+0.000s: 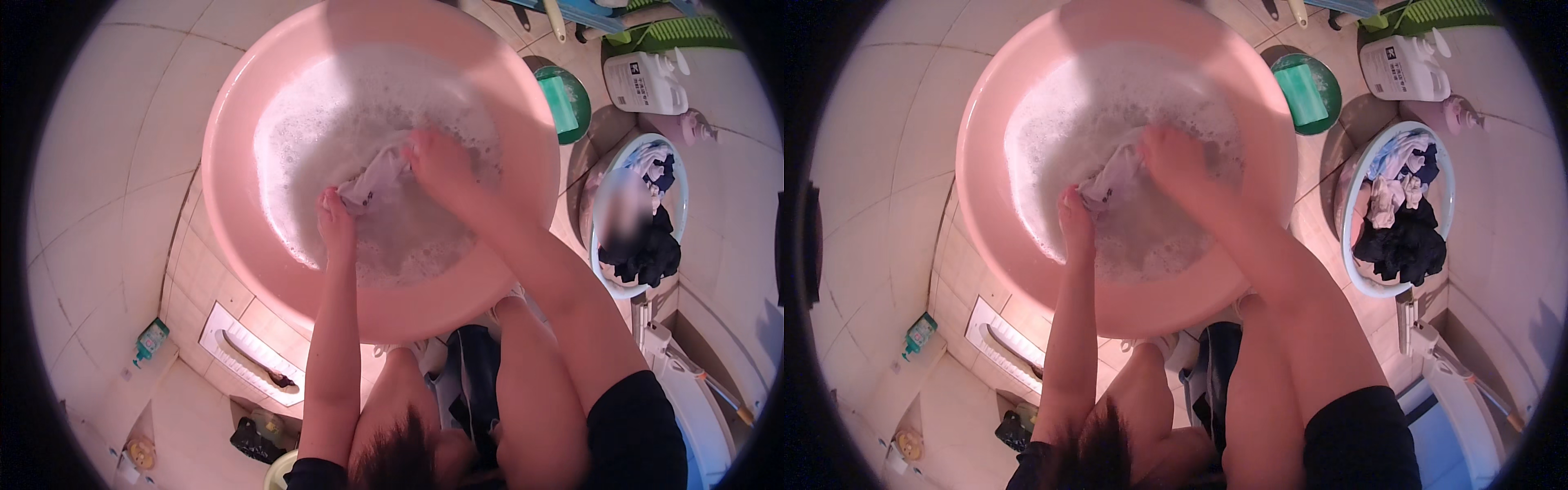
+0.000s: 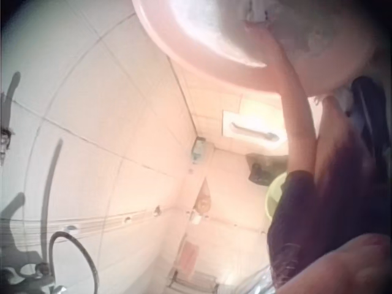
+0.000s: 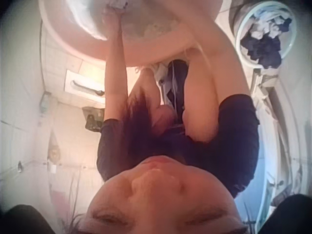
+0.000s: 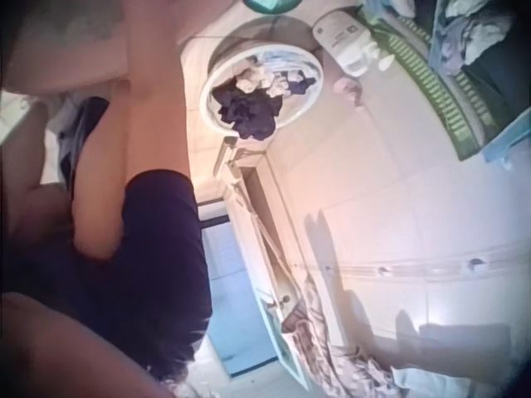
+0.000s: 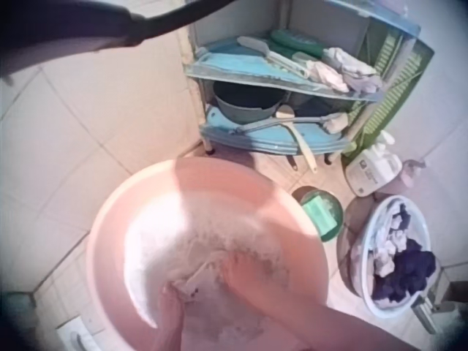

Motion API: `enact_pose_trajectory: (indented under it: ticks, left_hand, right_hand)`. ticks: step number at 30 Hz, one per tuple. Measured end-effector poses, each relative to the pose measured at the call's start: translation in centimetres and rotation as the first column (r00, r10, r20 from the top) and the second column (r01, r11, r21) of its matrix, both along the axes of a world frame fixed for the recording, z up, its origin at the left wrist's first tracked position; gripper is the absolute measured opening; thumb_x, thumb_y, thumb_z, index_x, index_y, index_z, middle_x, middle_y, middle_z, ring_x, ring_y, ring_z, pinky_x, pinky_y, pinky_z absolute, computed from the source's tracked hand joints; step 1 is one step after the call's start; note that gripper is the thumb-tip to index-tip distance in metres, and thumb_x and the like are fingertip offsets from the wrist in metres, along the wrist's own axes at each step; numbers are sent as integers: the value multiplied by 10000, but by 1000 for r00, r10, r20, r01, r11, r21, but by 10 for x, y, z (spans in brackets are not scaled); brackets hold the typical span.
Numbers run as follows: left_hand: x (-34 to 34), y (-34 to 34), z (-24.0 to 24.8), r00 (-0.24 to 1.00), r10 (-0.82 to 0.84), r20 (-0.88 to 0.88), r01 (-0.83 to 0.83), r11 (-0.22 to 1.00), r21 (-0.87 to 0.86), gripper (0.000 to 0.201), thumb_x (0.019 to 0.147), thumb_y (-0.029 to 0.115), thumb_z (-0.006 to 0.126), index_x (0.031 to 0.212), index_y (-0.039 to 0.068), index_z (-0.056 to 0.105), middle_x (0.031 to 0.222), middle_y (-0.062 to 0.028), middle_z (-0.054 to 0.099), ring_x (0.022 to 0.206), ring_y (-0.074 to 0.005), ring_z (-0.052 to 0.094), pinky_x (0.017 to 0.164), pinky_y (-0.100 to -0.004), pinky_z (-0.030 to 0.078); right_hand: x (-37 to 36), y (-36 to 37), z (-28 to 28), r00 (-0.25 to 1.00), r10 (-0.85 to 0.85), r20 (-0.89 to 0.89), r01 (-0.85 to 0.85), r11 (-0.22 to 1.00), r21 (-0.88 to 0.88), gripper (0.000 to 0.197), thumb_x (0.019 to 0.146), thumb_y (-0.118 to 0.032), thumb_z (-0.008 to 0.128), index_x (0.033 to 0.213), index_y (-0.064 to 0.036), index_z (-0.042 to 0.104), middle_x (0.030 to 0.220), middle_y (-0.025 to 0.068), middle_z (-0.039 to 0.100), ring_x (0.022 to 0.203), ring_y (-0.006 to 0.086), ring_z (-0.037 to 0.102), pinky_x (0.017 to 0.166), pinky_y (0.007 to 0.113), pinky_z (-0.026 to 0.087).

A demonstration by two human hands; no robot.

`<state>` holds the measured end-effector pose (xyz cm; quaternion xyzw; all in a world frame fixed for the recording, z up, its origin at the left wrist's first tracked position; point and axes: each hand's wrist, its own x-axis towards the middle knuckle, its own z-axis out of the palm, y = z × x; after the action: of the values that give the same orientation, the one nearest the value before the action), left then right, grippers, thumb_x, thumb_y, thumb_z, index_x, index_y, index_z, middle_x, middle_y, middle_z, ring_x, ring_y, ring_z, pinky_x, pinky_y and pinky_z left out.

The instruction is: The person hand-washes a white sock in a pink basin filled with soapy water. They scrub the sock with their hands and a green sponge, rinse it in the basin, and wring it out. The person repeats this process for a second sock.

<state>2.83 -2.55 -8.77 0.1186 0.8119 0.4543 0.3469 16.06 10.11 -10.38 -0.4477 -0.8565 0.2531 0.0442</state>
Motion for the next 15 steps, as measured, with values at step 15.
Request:
enact_pose_trajectory:
  ticks: [15]
  left_hand:
    - [45,-14,83,749,-516,-416,528,844,-96,236,810,110,514,1029,24,525,1070,-131,521,999,-278,494,848,-391,398]
  right_hand:
    - [3,-48,44,569,-784,249,-400,-528,-749,333,872,-304,481,1104,-65,472,993,72,556,779,198,587,693,337,486]
